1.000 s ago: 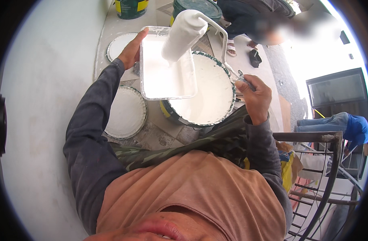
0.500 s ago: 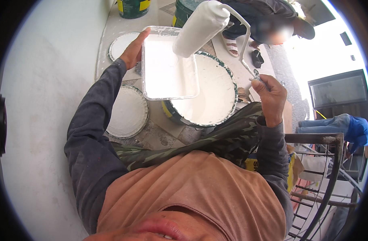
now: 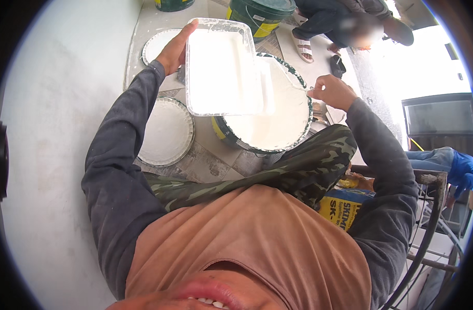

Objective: The person pours white paint from a bucket into a paint tray and then uses a paint roller to load the paint. The person repeatedly rolls the paint roller in the tray to ensure it is evenly coated with paint.

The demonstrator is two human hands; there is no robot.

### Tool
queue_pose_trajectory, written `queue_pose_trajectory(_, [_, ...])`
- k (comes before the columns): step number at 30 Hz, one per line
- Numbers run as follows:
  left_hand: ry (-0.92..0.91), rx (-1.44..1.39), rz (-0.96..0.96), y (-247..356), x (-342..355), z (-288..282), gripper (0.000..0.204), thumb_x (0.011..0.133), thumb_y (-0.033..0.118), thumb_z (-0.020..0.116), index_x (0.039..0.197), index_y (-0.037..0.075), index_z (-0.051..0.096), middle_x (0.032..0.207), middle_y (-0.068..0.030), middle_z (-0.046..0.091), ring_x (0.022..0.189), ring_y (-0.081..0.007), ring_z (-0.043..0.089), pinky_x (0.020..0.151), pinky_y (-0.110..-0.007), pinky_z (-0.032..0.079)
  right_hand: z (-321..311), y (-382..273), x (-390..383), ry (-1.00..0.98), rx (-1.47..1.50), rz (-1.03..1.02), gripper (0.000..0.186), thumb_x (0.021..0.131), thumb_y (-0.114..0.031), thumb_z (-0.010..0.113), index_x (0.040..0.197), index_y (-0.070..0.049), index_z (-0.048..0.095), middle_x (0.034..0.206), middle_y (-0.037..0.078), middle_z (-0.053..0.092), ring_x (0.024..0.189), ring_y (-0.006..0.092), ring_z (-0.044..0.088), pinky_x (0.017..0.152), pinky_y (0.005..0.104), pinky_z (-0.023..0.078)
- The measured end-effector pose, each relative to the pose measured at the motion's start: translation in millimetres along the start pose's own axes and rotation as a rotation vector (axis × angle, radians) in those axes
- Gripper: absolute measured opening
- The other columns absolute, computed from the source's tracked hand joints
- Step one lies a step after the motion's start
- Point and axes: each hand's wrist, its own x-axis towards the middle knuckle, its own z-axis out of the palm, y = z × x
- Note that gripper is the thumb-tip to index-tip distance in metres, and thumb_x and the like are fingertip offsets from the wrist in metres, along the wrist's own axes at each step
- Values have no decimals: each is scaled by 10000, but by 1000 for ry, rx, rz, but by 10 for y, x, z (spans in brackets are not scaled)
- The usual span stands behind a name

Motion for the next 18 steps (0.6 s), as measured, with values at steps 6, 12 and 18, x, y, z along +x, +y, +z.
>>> queue_pose_trajectory(6, [4,31,-8,90,-53,19,873,802,808,474,1181,33,604,948,-98,632,818,-154,639,703,-314,550,946,-414,1210,-465,-407,-9,396,861,-378,661,942,9,673,735,130,671,610,250,655,540,377,516])
queue_pose_trajectory(12, [-88,84,-63,138,-31,-22,997,827,781,481,1439,-1,386,1329,-186,543,1189,-234,574,935,-354,509,1555,-429,1540,-692,84,95,277,896,-343,617,857,-70,647,661,13,556,475,158,461,465,321,435])
queue_pose_trajectory(18, [-106,112,-64,169,-65,-40,1012,836,776,461,1459,-13,348,1364,-205,512,1229,-269,554,969,-378,503,1413,-509,1349,-719,159,113,282,896,-364,616,886,-83,635,612,16,521,449,123,429,409,304,338])
